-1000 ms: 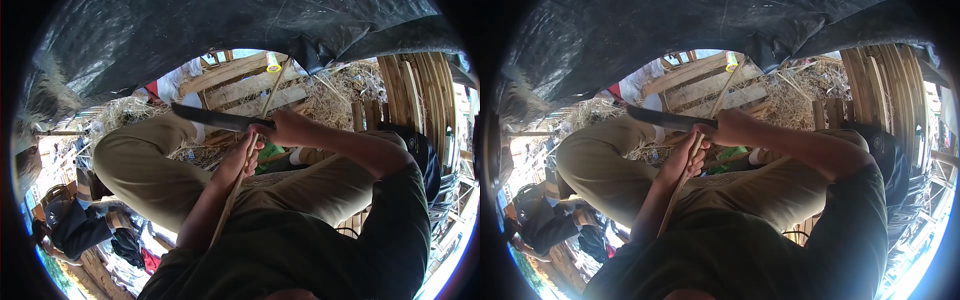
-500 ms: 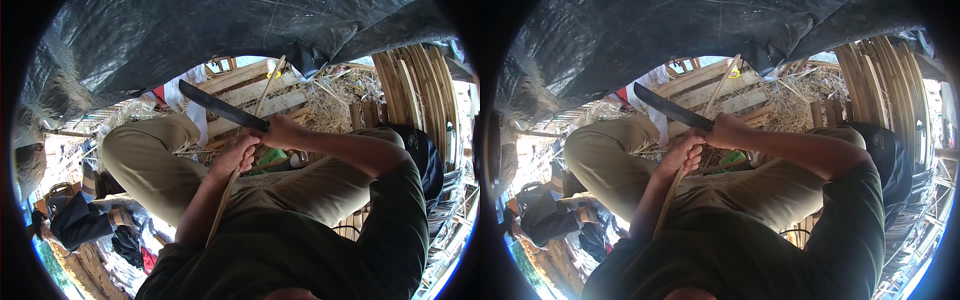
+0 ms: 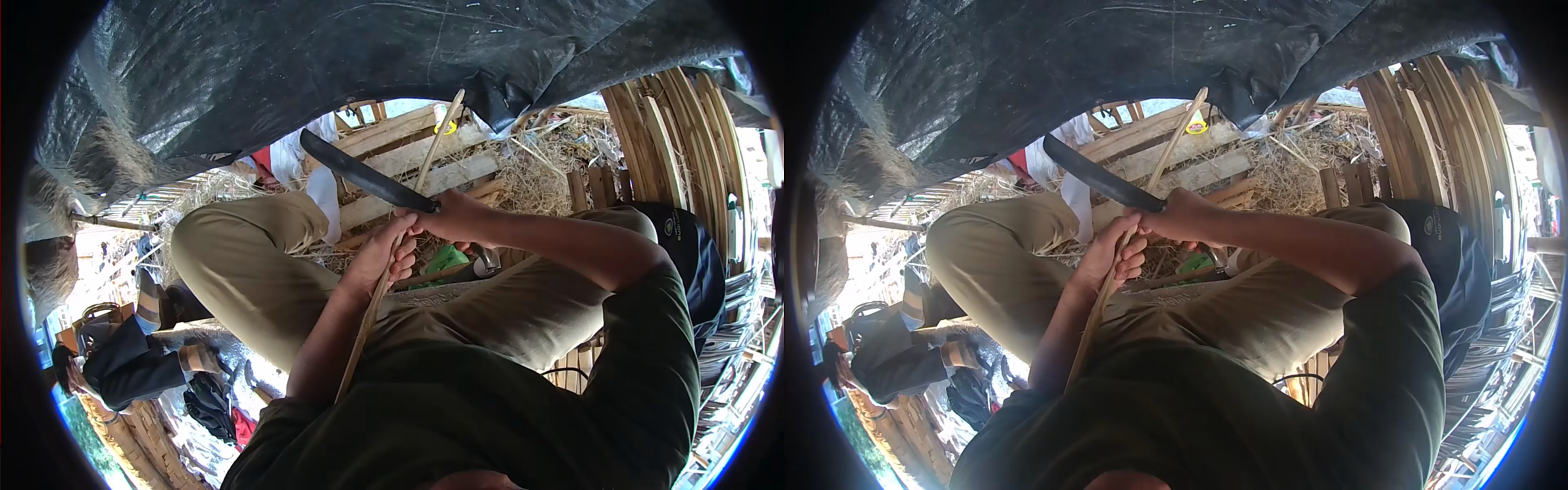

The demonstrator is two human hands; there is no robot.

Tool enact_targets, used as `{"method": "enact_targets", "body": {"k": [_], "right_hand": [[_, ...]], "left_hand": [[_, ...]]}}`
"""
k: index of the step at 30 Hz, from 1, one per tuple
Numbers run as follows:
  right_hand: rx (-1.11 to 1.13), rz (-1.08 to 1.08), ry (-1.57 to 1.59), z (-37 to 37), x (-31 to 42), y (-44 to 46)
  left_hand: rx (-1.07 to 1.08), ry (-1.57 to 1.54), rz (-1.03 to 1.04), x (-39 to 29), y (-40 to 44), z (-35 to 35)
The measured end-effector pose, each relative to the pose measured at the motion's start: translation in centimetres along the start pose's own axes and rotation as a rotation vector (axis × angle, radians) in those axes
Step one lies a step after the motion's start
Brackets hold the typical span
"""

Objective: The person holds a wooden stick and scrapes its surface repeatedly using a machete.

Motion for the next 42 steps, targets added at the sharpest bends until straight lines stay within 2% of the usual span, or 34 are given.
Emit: {"method": "enact_targets", "body": {"k": [13,16,19,26,28,32,34,37,40,42], "right_hand": [[0.062,0.049,0.068,0.0,0.7,-0.6],[0.072,0.044,0.068,0.1,0.2,-0.1],[0.078,0.049,0.055,0.2,0.3,-0.3],[0.089,0.099,0.091,-0.2,0.8,-0.5],[0.086,0.051,0.07,0.0,0.4,-0.3],[0.064,-0.06,0.009,0.1,0.4,-0.8],[0.076,0.005,0.064,0.1,0.5,-0.7],[0.089,0.049,0.057,-0.1,0.5,-0.2],[0.085,0.066,0.017,-0.1,0.1,0.2],[0.082,0.046,0.01,-0.2,0.0,0.1]], "left_hand": [[0.054,0.034,0.058,0.3,0.5,-0.9],[0.073,-0.119,-0.007,0.1,0.2,-0.6],[0.01,0.01,0.043,0.0,0.1,-0.1],[0.045,0.002,0.04,0.3,0.4,-1.1],[0.038,-0.043,0.038,-0.1,-0.2,0.0],[0.016,0.123,0.063,0.1,0.0,-0.3],[0.017,0.21,0.101,0.3,0.3,-0.9],[0.03,0.031,0.052,0.1,0.1,-0.6],[-0.021,0.029,0.041,-0.1,0.0,-0.2],[0.019,-0.049,0.03,-0.2,-0.2,0.0]]}}
Point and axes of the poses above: each hand's wrist, its own y-axis towards the middle knuckle, its own z-axis out of the palm, x = y × z, the point moved 2 cm from there along y, towards the middle knuckle, and after that the axes turned 12 degrees about -y, right-handed, at the moved point
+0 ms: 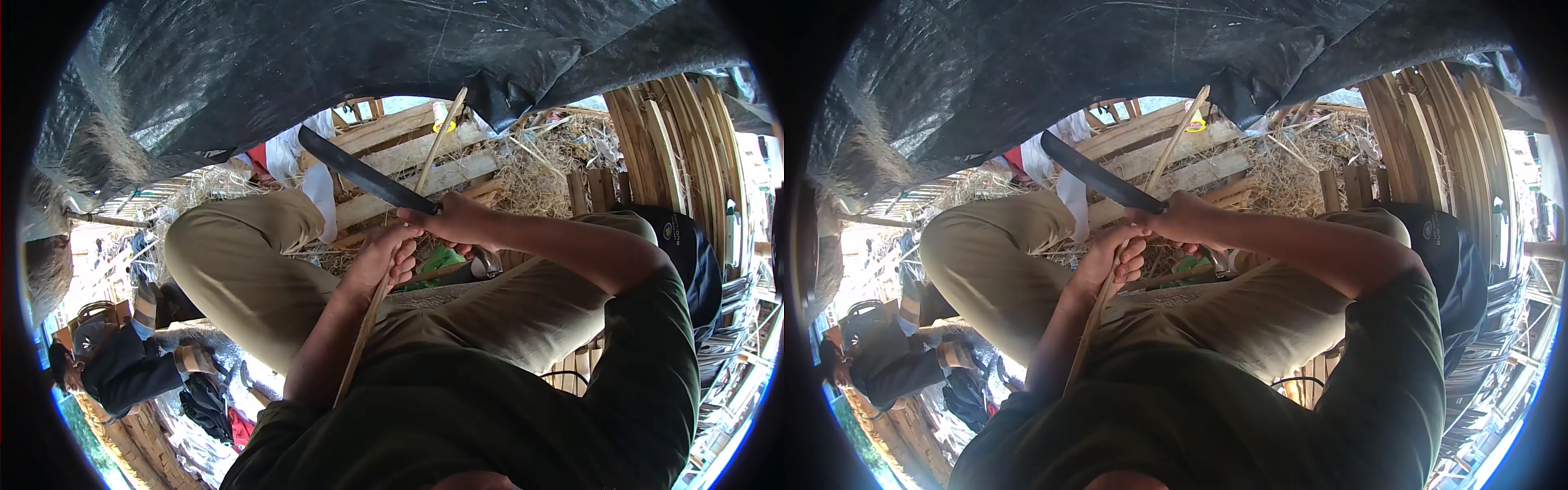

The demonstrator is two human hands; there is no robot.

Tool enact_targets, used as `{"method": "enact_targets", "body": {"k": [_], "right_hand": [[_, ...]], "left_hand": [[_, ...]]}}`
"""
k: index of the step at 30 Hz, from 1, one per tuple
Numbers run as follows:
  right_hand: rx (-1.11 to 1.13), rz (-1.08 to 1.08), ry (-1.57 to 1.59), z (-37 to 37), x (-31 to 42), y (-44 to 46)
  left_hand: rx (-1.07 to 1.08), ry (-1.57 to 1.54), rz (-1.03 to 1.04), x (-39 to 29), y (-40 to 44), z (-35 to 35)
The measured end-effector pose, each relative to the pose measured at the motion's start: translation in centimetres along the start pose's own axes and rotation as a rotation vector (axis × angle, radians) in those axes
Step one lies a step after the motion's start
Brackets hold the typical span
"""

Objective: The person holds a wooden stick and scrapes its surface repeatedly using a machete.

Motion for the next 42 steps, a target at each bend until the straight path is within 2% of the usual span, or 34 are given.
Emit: {"method": "enact_targets", "body": {"k": [5,8,10,11,12,14,17,20,23,26,32,35,38,42], "right_hand": [[-0.02,-0.027,-0.006,-0.2,0.7,-0.8],[-0.041,-0.062,-0.111,-1.1,1.6,-1.8],[-0.354,-0.409,-0.356,-0.9,-2.8,3.7],[-0.449,-0.493,-0.424,-1.1,-3.4,4.1],[-0.553,-0.571,-0.495,-1.3,-3.9,4.4],[-0.637,-0.547,-0.528,-3.0,-1.4,0.8],[-0.432,-0.367,-0.603,-5.3,0.1,0.0],[-0.317,-0.379,-0.573,-6.1,1.2,-0.7],[-0.339,-0.548,-0.563,-5.4,-1.4,2.0],[-0.224,-0.538,-0.575,-4.5,-1.9,2.5],[-0.246,-0.32,-0.608,-3.6,1.2,-0.3],[-0.242,-0.366,-0.53,-3.1,-1.0,1.7],[-0.248,-0.508,-0.509,-2.8,-1.8,2.2],[-0.292,-0.503,-0.674,-2.9,-1.7,3.2]], "left_hand": [[-0.012,0.082,0.035,0.1,0.3,-0.4],[0.008,0.061,0.024,0.1,0.4,-0.9],[0.017,-0.049,-0.024,-0.2,0.2,-0.7],[0.033,-0.071,-0.025,-0.3,0.1,-0.5],[0.048,-0.095,-0.026,-0.6,-0.1,-0.3],[0.082,-0.138,-0.024,-0.9,-0.4,-0.3],[0.117,-0.181,-0.013,-1.5,-0.8,-0.3],[0.112,-0.185,-0.011,-1.5,-1.1,-0.3],[0.111,-0.179,-0.021,-1.4,-1.0,-0.6],[0.094,-0.175,-0.035,-1.3,-0.9,-0.5],[0.06,-0.152,-0.04,-1.1,-0.5,-1.2],[0.041,-0.189,-0.086,-1.1,-0.6,-1.1],[0.066,-0.214,-0.118,-1.3,-0.3,-1.4],[0.11,-0.296,-0.223,-0.7,0.3,-2.1]]}}
Point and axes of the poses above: each hand's wrist, its own y-axis towards the middle knuckle, its own z-axis out of the palm, x = y × z, the point moved 2 cm from there along y, towards the middle knuckle, and after that the axes turned 12 degrees about -y, right-handed, at the moved point
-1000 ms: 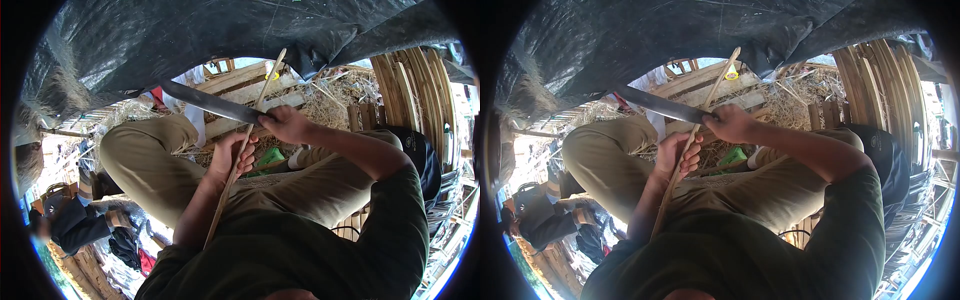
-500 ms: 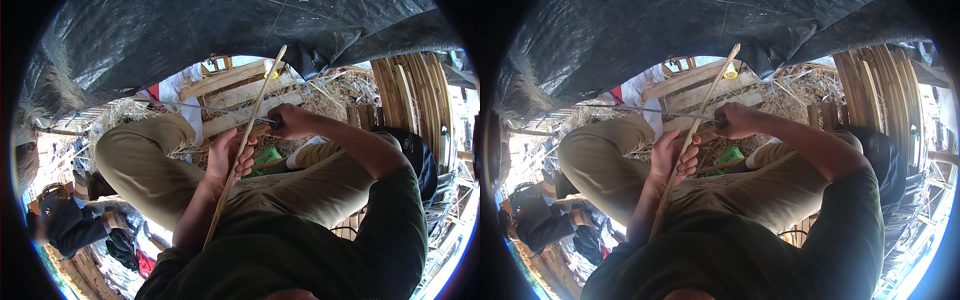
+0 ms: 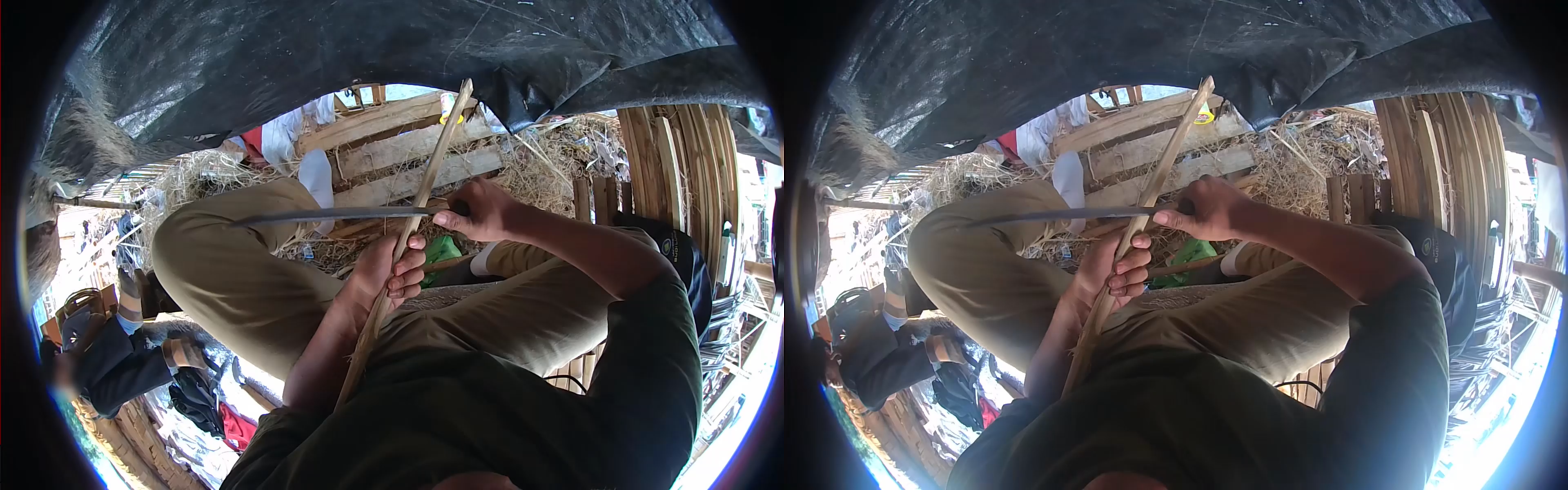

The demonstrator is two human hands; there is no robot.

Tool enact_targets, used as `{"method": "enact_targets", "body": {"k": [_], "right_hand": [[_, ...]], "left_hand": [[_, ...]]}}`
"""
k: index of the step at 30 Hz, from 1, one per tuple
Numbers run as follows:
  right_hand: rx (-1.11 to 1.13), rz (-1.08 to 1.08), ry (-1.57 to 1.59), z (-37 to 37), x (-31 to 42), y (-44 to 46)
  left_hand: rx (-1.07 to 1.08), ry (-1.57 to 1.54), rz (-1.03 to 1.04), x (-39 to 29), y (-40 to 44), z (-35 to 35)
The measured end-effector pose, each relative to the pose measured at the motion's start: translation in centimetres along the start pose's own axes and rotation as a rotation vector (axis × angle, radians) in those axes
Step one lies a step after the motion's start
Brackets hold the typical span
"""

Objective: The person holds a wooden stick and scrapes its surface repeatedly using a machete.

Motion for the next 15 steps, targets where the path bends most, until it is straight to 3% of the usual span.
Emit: {"method": "enact_targets", "body": {"k": [15], "right_hand": [[-0.147,-0.016,-0.191,1.0,-2.3,2.9]], "left_hand": [[0.14,-0.315,-0.092,-1.1,1.5,-2.1]]}}
Point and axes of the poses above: each hand's wrist, its own y-axis towards the middle knuckle, its own z-axis out of the palm, x = y × z, the point moved 2 cm from there along y, towards the middle knuckle, and after that the axes turned 12 degrees about -y, right-handed, at the moved point
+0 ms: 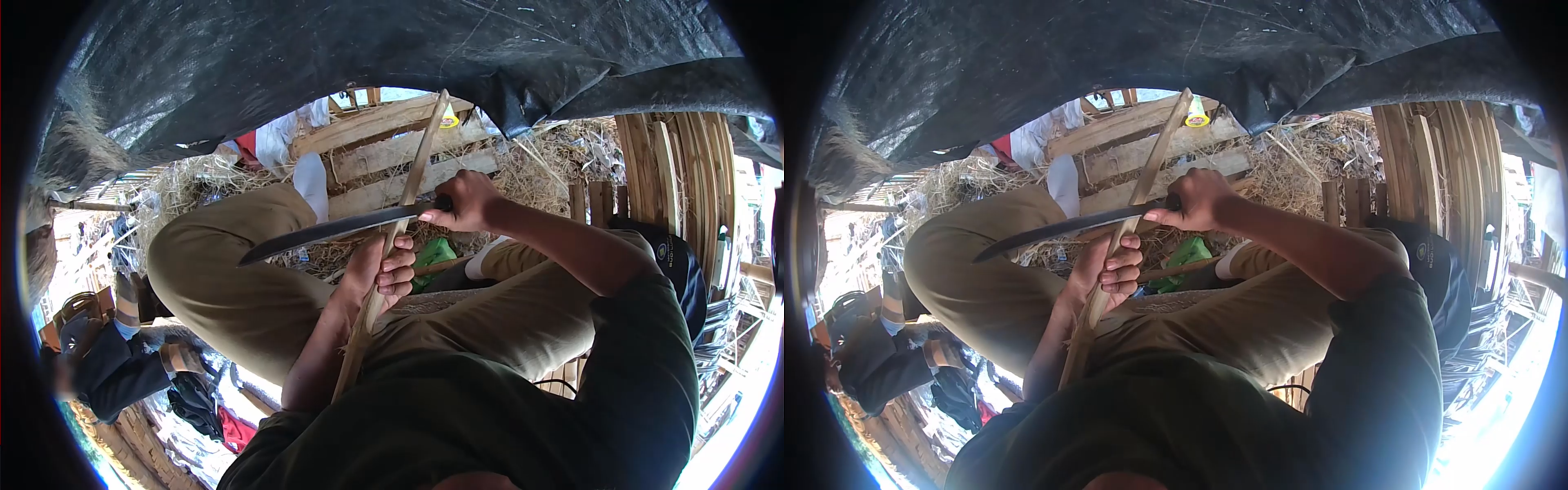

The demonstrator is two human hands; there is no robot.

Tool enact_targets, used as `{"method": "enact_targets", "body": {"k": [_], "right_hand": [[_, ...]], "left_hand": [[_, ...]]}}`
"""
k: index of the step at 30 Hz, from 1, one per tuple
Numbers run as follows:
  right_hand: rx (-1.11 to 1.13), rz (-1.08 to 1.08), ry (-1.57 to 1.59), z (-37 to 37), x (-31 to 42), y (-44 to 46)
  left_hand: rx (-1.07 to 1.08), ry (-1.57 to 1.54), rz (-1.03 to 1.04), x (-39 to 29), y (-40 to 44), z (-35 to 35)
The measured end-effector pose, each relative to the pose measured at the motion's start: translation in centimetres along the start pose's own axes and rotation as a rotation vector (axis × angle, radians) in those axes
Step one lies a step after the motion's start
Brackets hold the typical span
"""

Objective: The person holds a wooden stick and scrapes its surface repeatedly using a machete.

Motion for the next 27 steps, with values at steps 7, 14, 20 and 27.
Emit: {"method": "enact_targets", "body": {"k": [7,14,20,27], "right_hand": [[-0.029,0.031,-0.117,0.2,-2.4,0.0],[0.017,0.141,-0.178,-0.5,-4.7,0.3],[0.14,0.201,-0.173,-3.4,-1.3,-0.1],[0.164,0.146,-0.205,-4.2,1.5,0.3]], "left_hand": [[0.021,0.079,0.02,-0.5,-0.5,0.7],[-0.031,0.094,0.093,-0.8,-1.6,1.1],[0.043,0.173,0.187,-1.1,-3.1,1.5],[-0.057,0.229,0.163,0.3,-2.1,1.3]]}}
Point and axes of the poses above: each hand's wrist, its own y-axis towards the middle knuckle, its own z-axis out of the palm, x = y × z, the point moved 2 cm from there along y, towards the middle knuckle, and after that the axes turned 12 degrees about -y, right-handed, at the moved point
